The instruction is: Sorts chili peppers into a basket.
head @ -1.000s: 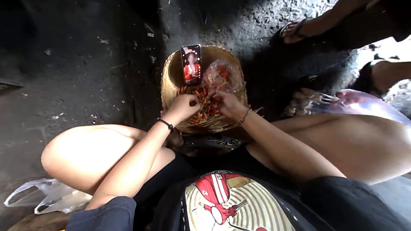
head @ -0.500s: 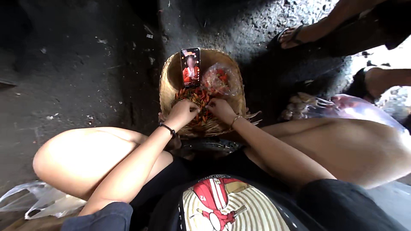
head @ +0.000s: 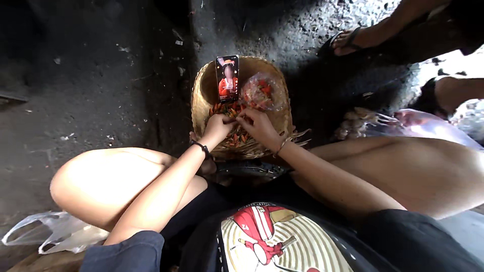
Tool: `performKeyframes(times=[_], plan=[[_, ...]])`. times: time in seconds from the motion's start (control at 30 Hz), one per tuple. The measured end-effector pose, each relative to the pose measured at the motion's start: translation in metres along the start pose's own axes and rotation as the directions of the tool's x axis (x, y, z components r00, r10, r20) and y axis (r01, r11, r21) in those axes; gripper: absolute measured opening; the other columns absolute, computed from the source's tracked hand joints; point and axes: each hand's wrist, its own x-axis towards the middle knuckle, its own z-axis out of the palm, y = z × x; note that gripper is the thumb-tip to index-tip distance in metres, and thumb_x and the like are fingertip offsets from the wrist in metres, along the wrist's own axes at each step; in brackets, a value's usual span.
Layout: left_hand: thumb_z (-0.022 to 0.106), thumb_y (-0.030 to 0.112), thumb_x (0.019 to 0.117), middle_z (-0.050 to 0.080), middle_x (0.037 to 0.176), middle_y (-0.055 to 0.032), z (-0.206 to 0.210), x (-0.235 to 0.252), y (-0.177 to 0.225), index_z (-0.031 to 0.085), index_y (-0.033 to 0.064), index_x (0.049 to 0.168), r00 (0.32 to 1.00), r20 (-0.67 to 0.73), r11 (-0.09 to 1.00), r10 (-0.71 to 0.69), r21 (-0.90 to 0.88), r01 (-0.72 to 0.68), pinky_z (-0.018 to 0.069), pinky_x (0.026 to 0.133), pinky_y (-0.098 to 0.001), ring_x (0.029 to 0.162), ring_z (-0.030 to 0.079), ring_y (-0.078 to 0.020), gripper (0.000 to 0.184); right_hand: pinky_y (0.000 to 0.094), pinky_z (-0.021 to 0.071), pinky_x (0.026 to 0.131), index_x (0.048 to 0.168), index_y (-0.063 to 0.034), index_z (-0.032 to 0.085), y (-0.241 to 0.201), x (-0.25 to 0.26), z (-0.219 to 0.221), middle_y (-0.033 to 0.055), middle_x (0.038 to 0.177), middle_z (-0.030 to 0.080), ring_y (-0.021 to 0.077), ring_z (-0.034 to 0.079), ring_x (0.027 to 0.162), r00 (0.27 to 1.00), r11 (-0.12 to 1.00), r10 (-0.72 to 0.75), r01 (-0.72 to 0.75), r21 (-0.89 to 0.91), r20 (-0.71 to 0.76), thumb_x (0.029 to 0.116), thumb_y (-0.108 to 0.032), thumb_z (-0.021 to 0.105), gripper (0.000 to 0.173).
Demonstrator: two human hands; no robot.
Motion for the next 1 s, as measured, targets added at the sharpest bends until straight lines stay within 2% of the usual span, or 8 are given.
performKeyframes(times=[0.1,0.2,0.3,0.5,0.83,0.9,0.93,1.0], plan=[[0.073,0.022,0.0981,0.076,0.111,-0.0078,-0.001,0.001,-0.004,0.078,0.0067,0.113,0.995,-0.095,0.967,-0.009,-0.255,-0.016,0.0536,0.099,-0.0395,0.104,0.07,-0.0155,0.022,0.0404,0.0549,0.081,0.111,0.0031,0.066,0.004,0.005,-0.002,0.0174,0.1,0.066,0.0239,0.064,0.085,0.994,0.992,0.108,-0.106,0.063,-0.03,0.1069,-0.028,0.055,0.033],[0.074,0.013,0.0959,0.073,0.104,-0.0078,0.0,0.003,-0.005,0.074,0.0019,0.11,0.993,-0.107,0.813,-0.057,-0.582,-0.016,0.0579,0.088,-0.0297,0.092,0.07,-0.0121,0.018,0.0397,0.0535,0.087,0.115,0.001,0.063,0.005,0.007,-0.004,0.0155,0.107,0.066,0.0205,0.065,0.096,0.984,0.963,0.179,-0.177,0.202,0.007,0.1074,-0.033,0.054,0.036],[0.073,0.009,0.0956,0.072,0.1,-0.0086,0.002,0.002,-0.005,0.07,-0.0008,0.108,0.992,-0.083,0.711,-0.099,-0.703,0.012,0.0588,0.087,-0.0295,0.089,0.07,-0.0133,0.016,0.0324,0.053,0.089,0.119,-0.0015,0.062,0.005,0.008,-0.005,0.011,0.109,0.065,0.0134,0.063,0.098,0.984,0.92,0.17,-0.176,0.35,0.049,0.1063,-0.023,0.057,0.026],[0.071,0.006,0.0962,0.072,0.103,-0.0088,0.004,0.0,-0.002,0.07,-0.0015,0.11,0.995,-0.019,0.699,-0.097,-0.713,0.055,0.0578,0.087,-0.0273,0.091,0.069,-0.0117,0.016,0.0299,0.0527,0.087,0.115,-0.0026,0.065,0.005,0.009,-0.008,0.0085,0.106,0.065,0.0112,0.063,0.096,0.982,0.9,0.186,-0.176,0.399,0.013,0.1045,-0.02,0.06,0.021],[0.064,0.014,0.1029,0.07,0.101,-0.0075,0.002,-0.001,0.002,0.069,-0.0006,0.113,1.0,-0.009,0.878,0.026,-0.477,-0.027,0.0563,0.082,-0.0263,0.086,0.066,-0.0083,0.019,0.0272,0.0535,0.081,0.111,-0.0022,0.068,0.004,0.008,-0.01,0.0068,0.1,0.067,0.0088,0.064,0.089,0.991,0.916,0.13,-0.104,0.388,-0.042,0.1033,-0.02,0.062,0.02],[0.062,0.013,0.1039,0.07,0.103,-0.0088,0.002,-0.001,0.002,0.068,-0.002,0.114,0.997,-0.02,0.879,0.076,-0.471,-0.076,0.0571,0.087,-0.029,0.09,0.068,-0.0099,0.019,0.0226,0.051,0.07,0.109,-0.0023,0.067,0.004,0.009,-0.011,0.003,0.094,0.066,0.0054,0.06,0.078,0.985,0.847,0.175,-0.143,0.511,-0.014,0.1038,-0.019,0.06,0.019],[0.061,0.012,0.1042,0.07,0.103,-0.0084,0.002,-0.002,0.002,0.068,-0.0021,0.113,0.993,-0.032,0.869,0.113,-0.481,-0.114,0.0565,0.088,-0.0291,0.091,0.067,-0.0099,0.019,0.02,0.0486,0.065,0.107,-0.0041,0.067,0.002,0.01,-0.012,0.0003,0.09,0.065,0.0038,0.058,0.072,0.972,0.756,0.232,-0.207,0.622,0.041,0.1048,-0.019,0.058,0.017],[0.06,0.011,0.1042,0.07,0.101,-0.0056,0.002,-0.003,0.002,0.068,-0.0008,0.111,0.979,-0.06,0.832,0.194,-0.519,-0.197,0.0557,0.088,-0.0278,0.091,0.066,-0.0084,0.016,0.0191,0.0522,0.065,0.104,-0.0103,0.065,-0.002,0.01,-0.018,-0.0031,0.086,0.065,0.0036,0.059,0.069,0.926,0.489,0.319,-0.345,0.801,0.203,0.1071,-0.019,0.054,0.015]])
